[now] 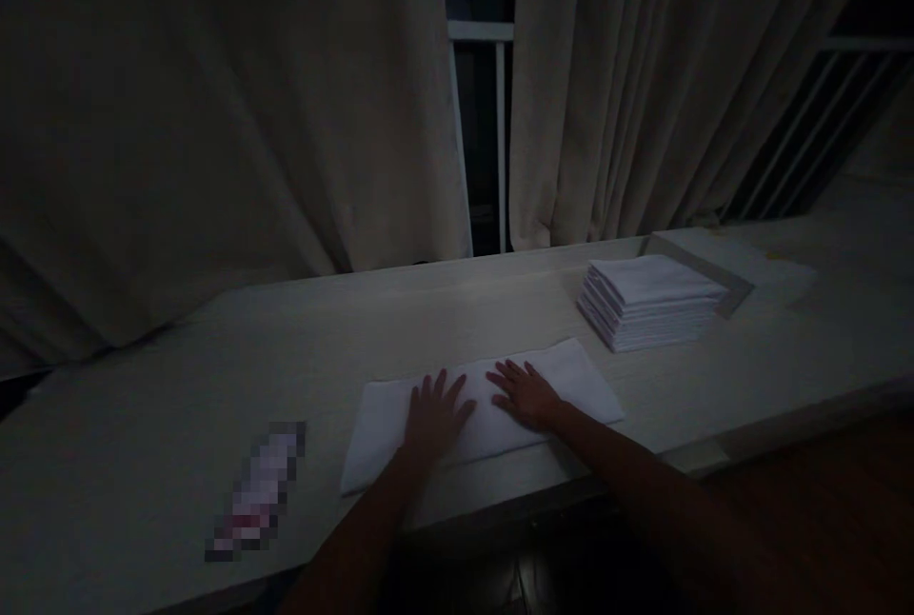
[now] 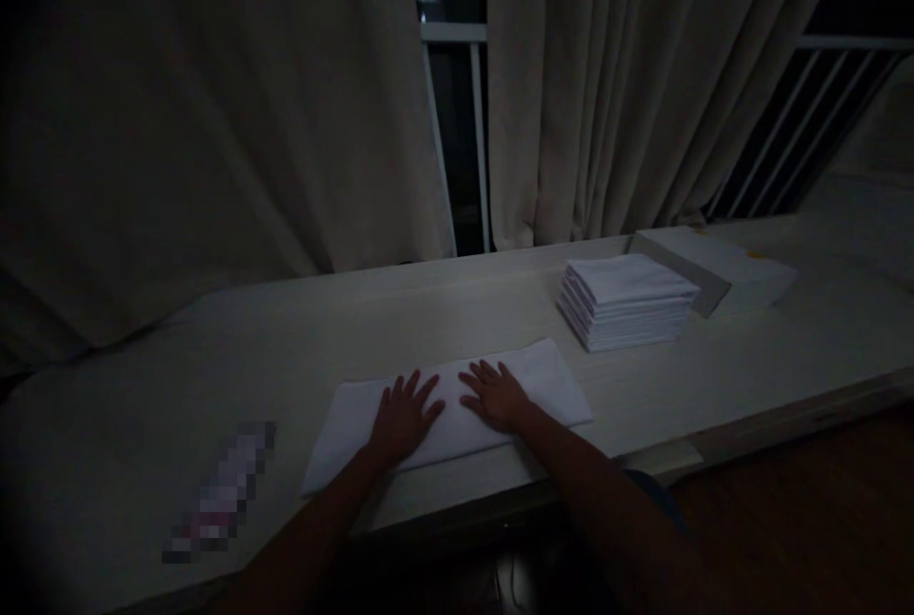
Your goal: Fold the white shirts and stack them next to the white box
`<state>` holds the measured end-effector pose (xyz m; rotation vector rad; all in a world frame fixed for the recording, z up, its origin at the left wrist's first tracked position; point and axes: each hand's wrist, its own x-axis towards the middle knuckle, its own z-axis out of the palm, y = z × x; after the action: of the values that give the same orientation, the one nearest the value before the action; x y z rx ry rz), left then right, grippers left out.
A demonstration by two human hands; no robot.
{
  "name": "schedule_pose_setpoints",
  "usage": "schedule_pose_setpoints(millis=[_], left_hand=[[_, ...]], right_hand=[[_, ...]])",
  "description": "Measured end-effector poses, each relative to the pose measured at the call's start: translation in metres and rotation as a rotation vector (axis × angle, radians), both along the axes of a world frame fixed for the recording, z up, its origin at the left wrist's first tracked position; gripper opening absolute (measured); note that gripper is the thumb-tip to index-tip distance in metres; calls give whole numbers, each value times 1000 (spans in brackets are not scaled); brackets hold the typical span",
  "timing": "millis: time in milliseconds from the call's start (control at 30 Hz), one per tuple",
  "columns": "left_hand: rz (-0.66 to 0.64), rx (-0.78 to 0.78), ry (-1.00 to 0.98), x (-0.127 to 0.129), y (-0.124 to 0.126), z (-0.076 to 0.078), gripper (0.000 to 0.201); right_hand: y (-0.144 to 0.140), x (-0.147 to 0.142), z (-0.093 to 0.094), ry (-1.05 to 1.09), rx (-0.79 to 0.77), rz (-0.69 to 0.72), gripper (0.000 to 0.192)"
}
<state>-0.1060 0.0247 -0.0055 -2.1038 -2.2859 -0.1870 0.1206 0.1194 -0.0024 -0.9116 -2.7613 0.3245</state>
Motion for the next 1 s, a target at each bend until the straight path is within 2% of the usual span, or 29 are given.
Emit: schedule_pose_setpoints(millis=[133, 233, 333, 500, 667, 733, 833, 933, 1000], left_hand=[[83, -30, 19, -62, -3, -11, 72], [43, -49, 29, -108, -8, -24, 71], [34, -18, 38, -133, -12, -35, 70], [63, 51, 63, -135, -14, -43, 75], [76, 30, 41, -130, -13, -38, 74], [91, 34, 42, -126, -14, -29, 75], [66, 80, 75, -116, -26, -10, 78], [-117, 80, 113, -109, -56, 2, 81], [-234, 48, 107, -109, -82, 0, 84]], right_hand=[[35, 44, -8, -53, 3, -116, 70], [59, 79, -14, -82, 7, -235, 80], [73, 106, -22, -81, 33, -327, 87], [80, 120, -37, -77, 79, -370, 87], [81, 117, -41, -81, 53, -362, 85], [80, 116, -33, -83, 35, -361, 84], [67, 118, -12, -68, 67, -316, 80], [39, 133, 10, -42, 141, -162, 79], [15, 150, 18, -53, 151, -46, 78]])
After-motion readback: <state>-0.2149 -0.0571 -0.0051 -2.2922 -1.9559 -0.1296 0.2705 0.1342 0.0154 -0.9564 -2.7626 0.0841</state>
